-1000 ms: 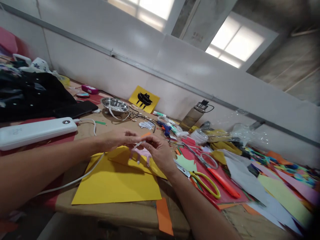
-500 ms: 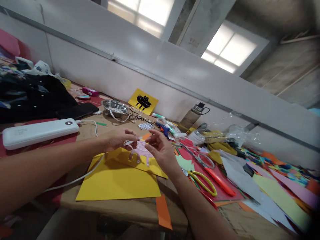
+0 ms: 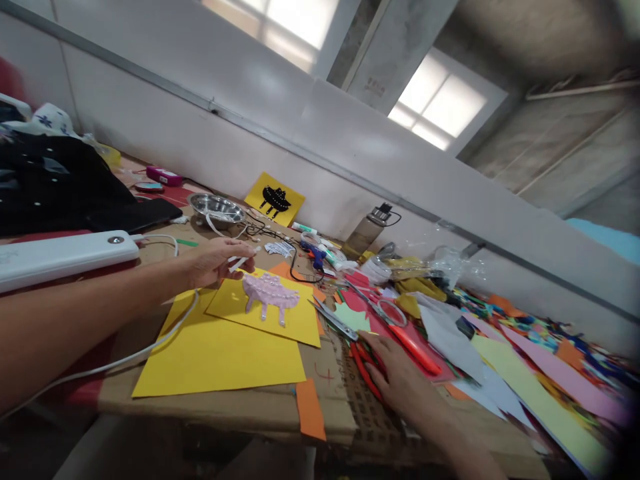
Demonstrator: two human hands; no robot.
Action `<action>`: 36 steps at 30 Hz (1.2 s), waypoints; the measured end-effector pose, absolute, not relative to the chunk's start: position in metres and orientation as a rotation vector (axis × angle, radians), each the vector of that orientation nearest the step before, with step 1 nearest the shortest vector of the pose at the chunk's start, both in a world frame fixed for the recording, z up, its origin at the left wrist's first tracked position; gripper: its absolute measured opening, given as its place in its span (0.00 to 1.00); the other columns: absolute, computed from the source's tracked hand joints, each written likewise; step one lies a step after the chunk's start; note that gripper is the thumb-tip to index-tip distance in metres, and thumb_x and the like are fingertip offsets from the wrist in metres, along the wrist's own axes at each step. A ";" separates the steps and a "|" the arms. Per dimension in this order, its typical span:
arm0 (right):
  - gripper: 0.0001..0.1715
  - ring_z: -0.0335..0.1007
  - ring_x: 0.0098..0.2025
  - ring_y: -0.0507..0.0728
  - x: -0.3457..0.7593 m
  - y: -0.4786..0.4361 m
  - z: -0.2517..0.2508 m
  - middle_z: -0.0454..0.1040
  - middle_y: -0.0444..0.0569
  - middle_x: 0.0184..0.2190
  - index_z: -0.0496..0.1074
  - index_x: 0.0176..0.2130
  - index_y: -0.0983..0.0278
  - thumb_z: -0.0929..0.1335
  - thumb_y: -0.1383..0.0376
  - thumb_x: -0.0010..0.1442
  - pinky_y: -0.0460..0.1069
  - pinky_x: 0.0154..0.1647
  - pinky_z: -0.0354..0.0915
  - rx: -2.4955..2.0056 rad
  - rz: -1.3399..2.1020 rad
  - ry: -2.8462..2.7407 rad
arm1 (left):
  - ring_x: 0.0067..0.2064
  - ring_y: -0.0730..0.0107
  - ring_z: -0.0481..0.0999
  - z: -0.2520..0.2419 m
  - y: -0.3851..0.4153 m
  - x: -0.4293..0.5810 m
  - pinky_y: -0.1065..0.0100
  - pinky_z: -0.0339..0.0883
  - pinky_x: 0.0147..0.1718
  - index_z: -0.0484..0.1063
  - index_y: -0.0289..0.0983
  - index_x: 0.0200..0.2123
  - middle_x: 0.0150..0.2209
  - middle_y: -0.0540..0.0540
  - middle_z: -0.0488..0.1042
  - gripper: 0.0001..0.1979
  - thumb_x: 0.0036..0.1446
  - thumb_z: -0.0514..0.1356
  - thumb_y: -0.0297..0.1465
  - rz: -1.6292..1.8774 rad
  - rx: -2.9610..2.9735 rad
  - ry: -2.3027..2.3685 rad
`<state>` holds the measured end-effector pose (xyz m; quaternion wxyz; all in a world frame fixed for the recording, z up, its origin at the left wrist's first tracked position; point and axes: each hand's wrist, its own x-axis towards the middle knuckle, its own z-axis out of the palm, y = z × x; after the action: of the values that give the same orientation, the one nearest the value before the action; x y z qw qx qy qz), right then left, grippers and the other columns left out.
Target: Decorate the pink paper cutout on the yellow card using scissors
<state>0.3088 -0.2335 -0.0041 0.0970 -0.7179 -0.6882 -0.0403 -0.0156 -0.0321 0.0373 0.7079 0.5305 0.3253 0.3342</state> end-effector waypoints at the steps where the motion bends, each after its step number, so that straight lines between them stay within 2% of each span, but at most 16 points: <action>1: 0.26 0.66 0.50 0.60 0.307 -0.232 -0.003 0.70 0.58 0.47 0.65 0.53 0.65 0.60 0.65 0.56 0.56 0.52 0.63 -2.155 -0.116 -2.060 | 0.29 0.74 0.69 0.038 -0.032 -0.016 0.73 0.61 0.26 0.70 0.35 0.25 0.25 0.49 0.70 0.07 0.45 0.63 0.32 0.744 1.178 0.726; 5: 0.30 0.69 0.43 0.59 0.304 -0.224 0.008 0.70 0.54 0.40 0.64 0.53 0.64 0.63 0.67 0.49 0.54 0.47 0.65 -2.259 -0.142 -2.051 | 0.29 0.74 0.69 0.036 -0.032 -0.017 0.73 0.61 0.27 0.70 0.35 0.25 0.25 0.48 0.70 0.07 0.45 0.63 0.32 0.762 1.192 0.739; 11: 0.27 0.69 0.41 0.60 0.321 -0.230 0.022 0.69 0.52 0.39 0.68 0.49 0.62 0.65 0.63 0.47 0.55 0.45 0.65 -2.137 -0.357 -1.845 | 0.30 0.74 0.68 0.032 -0.027 -0.019 0.73 0.62 0.26 0.69 0.34 0.25 0.26 0.49 0.69 0.09 0.45 0.64 0.34 0.796 1.204 0.678; 14: 0.28 0.70 0.42 0.60 0.322 -0.228 0.029 0.71 0.52 0.40 0.68 0.50 0.60 0.65 0.64 0.48 0.54 0.45 0.66 -1.994 -0.392 -1.793 | 0.31 0.74 0.68 0.030 -0.028 -0.018 0.73 0.62 0.27 0.70 0.35 0.24 0.27 0.48 0.70 0.08 0.45 0.63 0.34 0.781 1.211 0.666; 17: 0.28 0.71 0.43 0.60 0.305 -0.215 0.038 0.73 0.52 0.44 0.67 0.52 0.61 0.64 0.64 0.50 0.54 0.44 0.68 -1.815 -0.280 -1.817 | 0.32 0.73 0.69 0.029 -0.031 -0.015 0.73 0.62 0.27 0.70 0.35 0.25 0.28 0.48 0.71 0.08 0.45 0.63 0.34 0.782 1.207 0.647; 19: 0.29 0.70 0.46 0.60 0.285 -0.200 0.045 0.73 0.52 0.46 0.66 0.53 0.61 0.64 0.66 0.51 0.55 0.47 0.66 -1.719 -0.241 -1.865 | 0.33 0.73 0.69 0.029 -0.033 -0.014 0.72 0.62 0.28 0.70 0.35 0.25 0.29 0.47 0.71 0.08 0.45 0.63 0.33 0.788 1.203 0.632; 23: 0.34 0.61 0.56 0.60 0.241 -0.166 0.055 0.68 0.51 0.52 0.61 0.57 0.60 0.61 0.71 0.51 0.58 0.56 0.58 -1.569 -0.157 -1.999 | 0.35 0.71 0.69 0.028 -0.034 -0.014 0.72 0.63 0.29 0.69 0.35 0.25 0.29 0.47 0.71 0.08 0.44 0.64 0.33 0.855 1.173 0.612; 25: 0.36 0.57 0.58 0.59 0.224 -0.150 0.057 0.65 0.51 0.54 0.58 0.58 0.59 0.60 0.74 0.50 0.58 0.58 0.55 -1.485 -0.113 -2.054 | 0.36 0.70 0.69 0.028 -0.034 -0.014 0.72 0.63 0.29 0.69 0.35 0.26 0.29 0.47 0.71 0.08 0.44 0.64 0.33 0.901 1.142 0.618; 29: 0.37 0.62 0.50 0.59 0.199 -0.129 0.051 0.65 0.53 0.47 0.60 0.56 0.60 0.61 0.76 0.46 0.57 0.52 0.60 -1.440 -0.094 -2.057 | 0.35 0.71 0.70 0.030 -0.037 -0.012 0.71 0.63 0.30 0.69 0.35 0.24 0.28 0.48 0.72 0.07 0.43 0.64 0.32 0.976 1.094 0.635; 33: 0.29 0.63 0.41 0.57 0.189 -0.121 0.038 0.64 0.52 0.40 0.62 0.52 0.62 0.64 0.71 0.48 0.55 0.44 0.64 -1.465 -0.085 -2.002 | 0.35 0.71 0.71 0.031 -0.045 -0.009 0.70 0.62 0.31 0.68 0.35 0.24 0.28 0.47 0.73 0.06 0.45 0.62 0.30 1.010 1.077 0.642; 36: 0.24 0.63 0.39 0.57 0.189 -0.123 0.031 0.63 0.51 0.38 0.63 0.50 0.62 0.64 0.66 0.52 0.53 0.41 0.65 -1.484 -0.032 -2.014 | 0.35 0.72 0.71 0.031 -0.050 -0.006 0.70 0.62 0.33 0.67 0.34 0.24 0.28 0.47 0.73 0.06 0.46 0.62 0.29 1.047 1.066 0.647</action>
<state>0.1889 -0.1226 0.0312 0.3143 -0.5631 -0.7642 -0.0121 -0.0058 -0.0495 0.0312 0.6866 0.4759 0.2888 0.4676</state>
